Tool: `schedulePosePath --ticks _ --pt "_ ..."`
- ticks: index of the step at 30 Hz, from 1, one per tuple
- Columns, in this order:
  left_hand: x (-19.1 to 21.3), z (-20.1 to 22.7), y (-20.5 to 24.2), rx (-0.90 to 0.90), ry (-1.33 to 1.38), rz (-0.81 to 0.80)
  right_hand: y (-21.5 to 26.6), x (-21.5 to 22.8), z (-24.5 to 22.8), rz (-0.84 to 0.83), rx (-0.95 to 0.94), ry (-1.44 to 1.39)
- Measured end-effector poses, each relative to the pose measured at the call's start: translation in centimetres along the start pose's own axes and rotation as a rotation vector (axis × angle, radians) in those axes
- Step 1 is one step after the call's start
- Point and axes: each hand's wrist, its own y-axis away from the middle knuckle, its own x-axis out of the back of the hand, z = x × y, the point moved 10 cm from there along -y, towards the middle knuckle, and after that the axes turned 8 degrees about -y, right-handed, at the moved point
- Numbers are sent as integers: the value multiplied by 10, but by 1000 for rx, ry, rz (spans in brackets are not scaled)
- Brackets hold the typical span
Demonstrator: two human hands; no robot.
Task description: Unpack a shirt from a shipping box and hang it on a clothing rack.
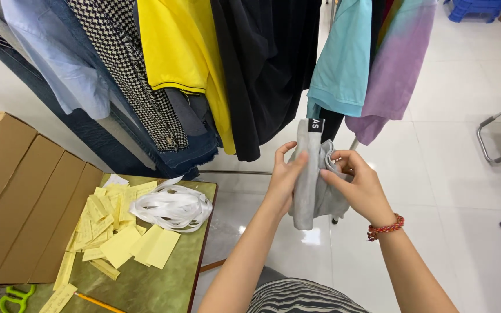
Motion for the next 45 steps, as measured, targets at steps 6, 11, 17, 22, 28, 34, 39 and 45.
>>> schedulePosePath --ticks 6,11,17,22,28,34,39,45 --pt "-24 7 14 -114 -380 -167 -2 -12 -7 48 145 215" --pt "-17 -9 -9 -80 -438 -214 14 -30 -65 129 530 592" --pt "-4 -18 -17 -22 -244 -144 14 -44 -67 112 545 509" --pt "10 -16 -17 8 -96 -47 21 -27 -63 169 537 307" --pt "5 3 -12 -112 28 -17 28 -10 -43 230 511 160" --pt "-14 11 6 -228 -37 -79 9 -18 -16 133 344 157" --pt "-35 18 17 -320 -238 -378 -7 -15 -21 152 252 -19" --pt "-39 33 19 -354 -387 -429 -18 -25 -48 102 250 -174"
